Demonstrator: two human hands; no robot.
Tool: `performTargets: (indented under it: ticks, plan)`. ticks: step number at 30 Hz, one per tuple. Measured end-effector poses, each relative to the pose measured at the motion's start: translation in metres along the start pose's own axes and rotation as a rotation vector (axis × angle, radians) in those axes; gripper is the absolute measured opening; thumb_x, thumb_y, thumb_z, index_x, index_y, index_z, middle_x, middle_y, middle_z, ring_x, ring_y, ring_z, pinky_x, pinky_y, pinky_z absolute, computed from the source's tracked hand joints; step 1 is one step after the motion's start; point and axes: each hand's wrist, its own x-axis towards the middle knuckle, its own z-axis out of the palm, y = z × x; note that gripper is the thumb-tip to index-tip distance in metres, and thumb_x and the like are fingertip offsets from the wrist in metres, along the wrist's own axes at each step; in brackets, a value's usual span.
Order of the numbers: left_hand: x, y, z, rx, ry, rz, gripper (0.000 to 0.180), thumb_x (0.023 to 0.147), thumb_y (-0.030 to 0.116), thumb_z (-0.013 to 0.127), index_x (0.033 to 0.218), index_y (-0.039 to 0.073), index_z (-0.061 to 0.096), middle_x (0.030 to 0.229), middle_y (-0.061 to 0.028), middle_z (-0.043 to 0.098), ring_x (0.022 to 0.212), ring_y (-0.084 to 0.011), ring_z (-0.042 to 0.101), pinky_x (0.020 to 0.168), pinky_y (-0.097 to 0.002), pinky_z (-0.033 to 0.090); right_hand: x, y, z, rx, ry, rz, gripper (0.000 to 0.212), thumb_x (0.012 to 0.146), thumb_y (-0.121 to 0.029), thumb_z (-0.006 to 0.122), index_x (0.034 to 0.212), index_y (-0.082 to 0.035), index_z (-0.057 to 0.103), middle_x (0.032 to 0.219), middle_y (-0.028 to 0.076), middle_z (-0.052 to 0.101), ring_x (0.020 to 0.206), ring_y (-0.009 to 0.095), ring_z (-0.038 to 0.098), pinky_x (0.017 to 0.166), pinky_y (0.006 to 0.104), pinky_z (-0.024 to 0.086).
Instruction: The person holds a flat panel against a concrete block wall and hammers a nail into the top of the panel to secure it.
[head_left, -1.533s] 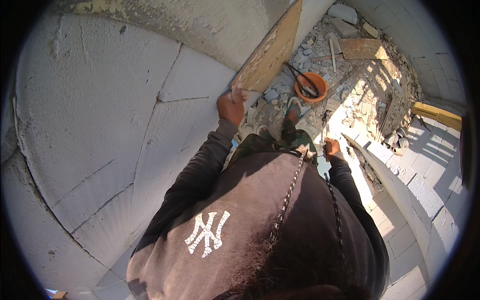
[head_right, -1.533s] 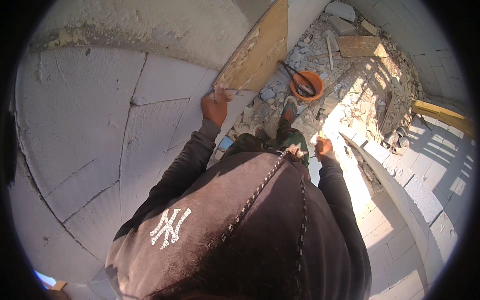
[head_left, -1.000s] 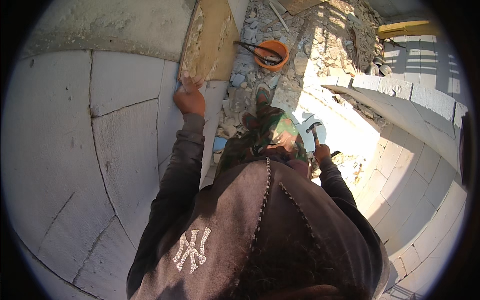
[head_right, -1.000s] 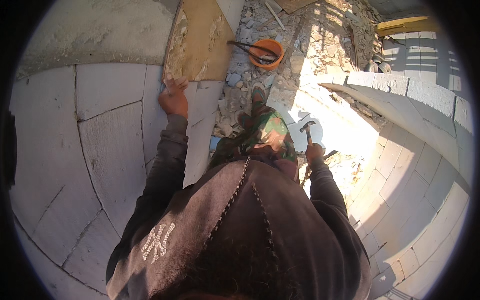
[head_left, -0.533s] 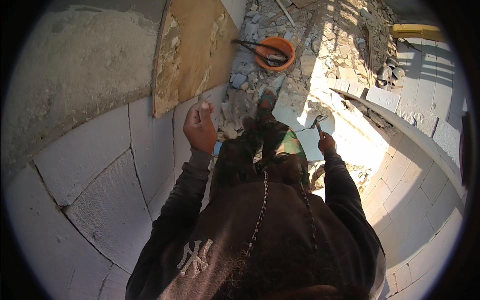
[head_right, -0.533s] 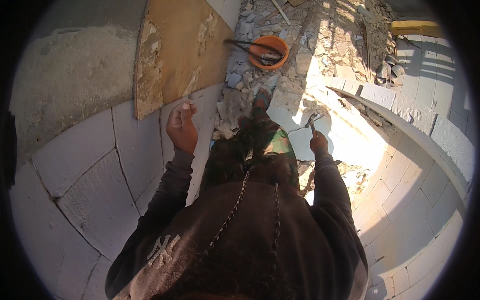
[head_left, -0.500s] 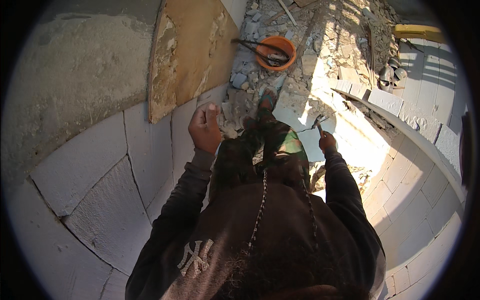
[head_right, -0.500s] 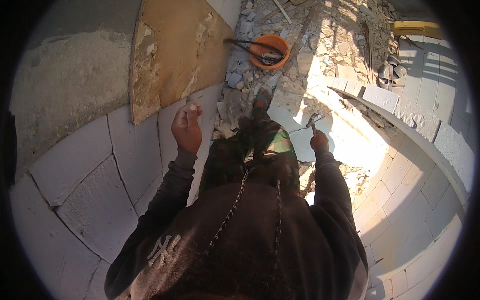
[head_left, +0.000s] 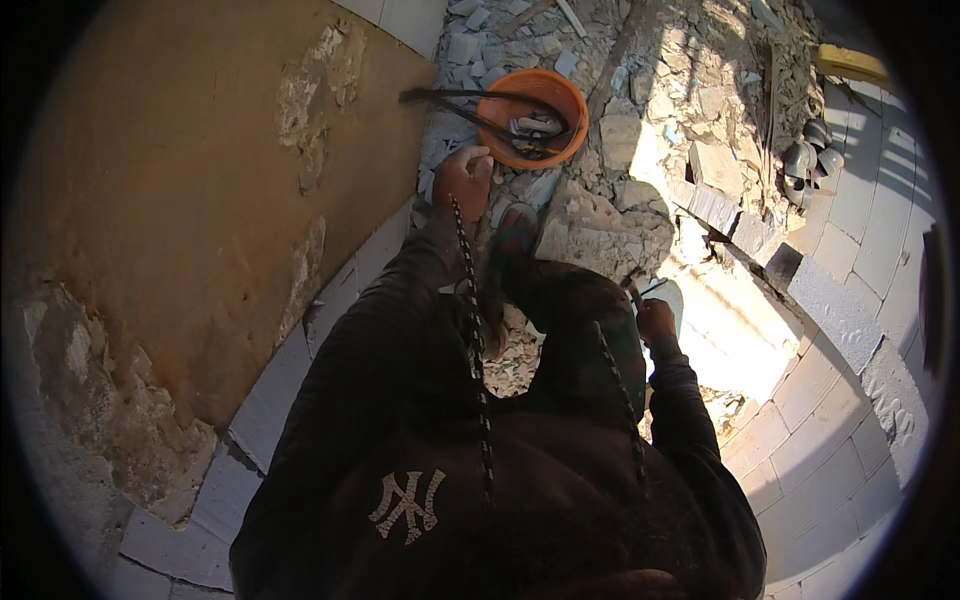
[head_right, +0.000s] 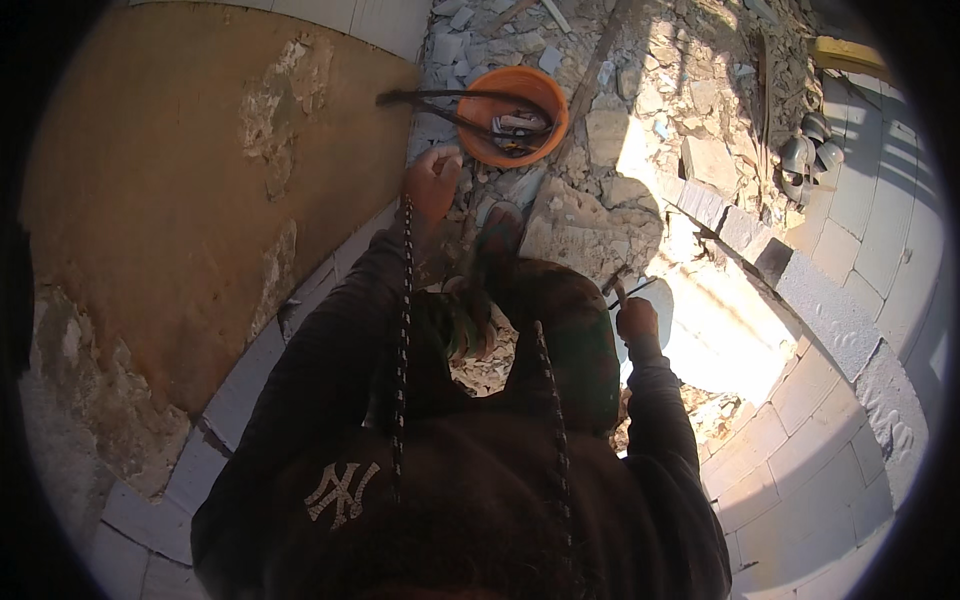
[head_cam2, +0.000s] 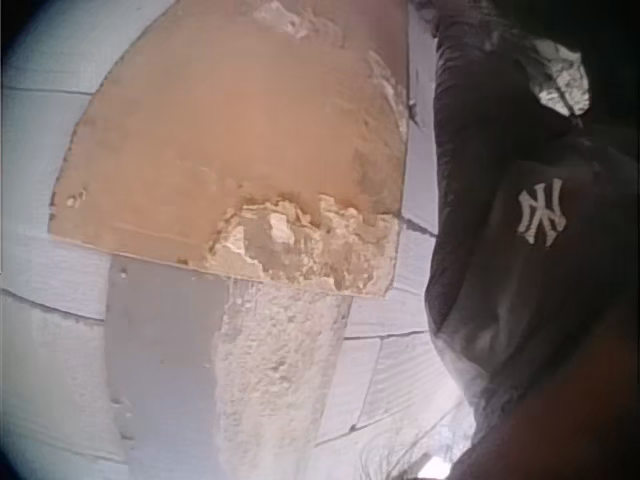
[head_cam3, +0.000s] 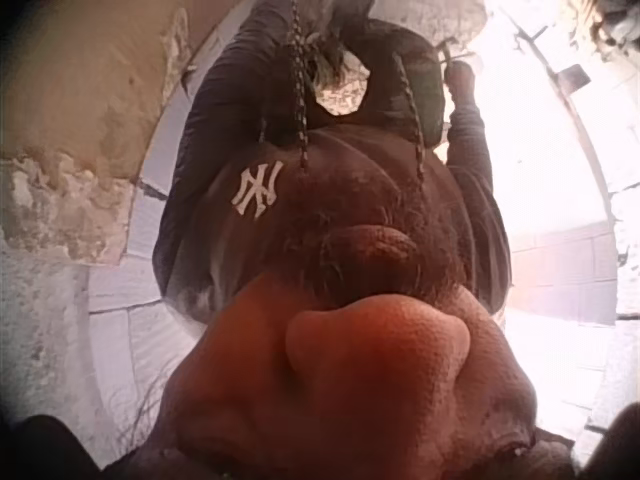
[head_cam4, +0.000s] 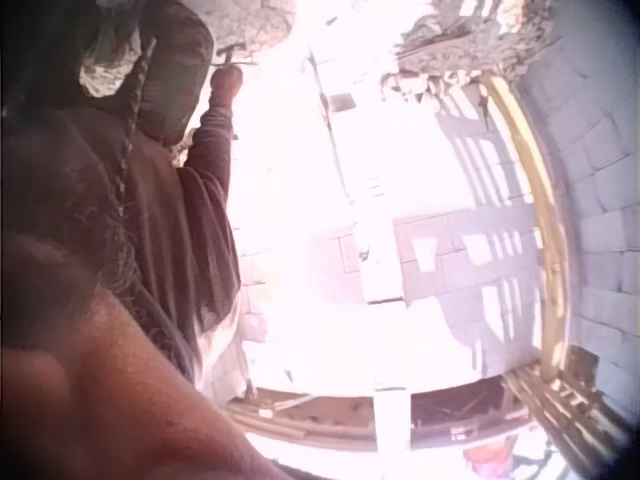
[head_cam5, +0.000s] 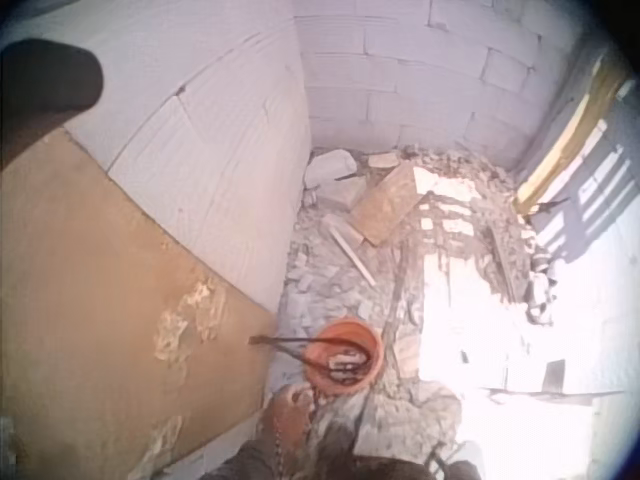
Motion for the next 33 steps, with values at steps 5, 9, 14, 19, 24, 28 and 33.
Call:
performTargets:
  ticks: [5,9,14,19,24,28,33]
  plan:
    - [0.121,-0.047,0.103,0.146,-0.179,-0.001,0.036,0.091,0.03,0.07,0.11,0.0,0.072,0.107,-0.0172,0.073,0.095,-0.0278,0.072,0.085,-0.0389,0.056,0.0,0.03,0.009,0.183,0.135,-0.201,0.025,0.093,-0.021,0.059,0.095,0.001,0.072,0.093,0.025,0.071,0.09,0.045,0.067,0.08,0.0484,0.054]
    - [0.185,-0.057,0.169,0.436,-0.282,-0.234,0.036,0.091,0.033,0.07,0.111,0.003,0.074,0.115,-0.0185,0.072,0.104,-0.0294,0.07,0.092,-0.0382,0.054,-0.012,0.01,-0.015,0.159,0.085,-0.401,0.032,0.091,-0.024,0.062,0.104,0.004,0.071,0.099,0.026,0.071,0.095,0.044,0.068,0.082,0.0453,0.054]
    - [0.218,-0.086,0.221,0.689,-0.407,-0.076,0.04,0.092,0.031,0.068,0.124,0.007,0.069,0.126,-0.0156,0.068,0.12,-0.0314,0.063,0.1,-0.0374,0.05,-0.024,-0.01,-0.026,0.334,0.047,-0.092,0.04,0.087,-0.029,0.069,0.108,0.005,0.07,0.103,0.028,0.071,0.097,0.042,0.07,0.084,0.0417,0.054]
    - [0.219,-0.125,0.256,0.94,-0.336,0.191,0.045,0.093,0.037,0.065,0.128,0.008,0.067,0.127,-0.0134,0.068,0.121,-0.0319,0.062,0.103,-0.0407,0.048,-0.033,-0.018,-0.028,0.296,0.116,-0.09,0.042,0.084,-0.03,0.073,0.107,0.006,0.071,0.098,0.028,0.071,0.093,0.042,0.07,0.082,0.0412,0.055]
    - [0.223,-0.122,0.251,0.488,-0.37,-0.097,0.047,0.094,0.037,0.063,0.131,0.008,0.064,0.128,-0.0128,0.067,0.119,-0.0325,0.064,0.102,-0.0418,0.048,-0.039,-0.015,-0.02,0.291,0.173,-0.064,0.041,0.084,-0.031,0.074,0.104,0.005,0.071,0.096,0.028,0.07,0.091,0.043,0.069,0.079,0.0422,0.055]
    - [0.213,-0.078,0.227,1.403,-0.717,0.517,0.043,0.098,0.032,0.057,0.13,0.004,0.062,0.13,-0.0138,0.066,0.112,-0.0288,0.067,0.096,-0.0415,0.052,-0.041,-0.012,-0.021,0.2,0.186,-0.095,0.035,0.085,-0.028,0.072,0.1,0.004,0.071,0.092,0.027,0.07,0.088,0.045,0.068,0.076,0.0447,0.055]
    - [0.209,-0.089,0.198,0.152,-0.261,0.039,0.026,0.099,0.022,0.059,0.113,0.001,0.064,0.107,-0.0108,0.068,0.096,-0.0218,0.067,0.081,-0.0363,0.054,-0.031,0.009,-0.01,0.112,0.271,-0.379,0.026,0.083,-0.022,0.071,0.094,0.002,0.07,0.088,0.024,0.069,0.085,0.045,0.066,0.074,0.0477,0.053]
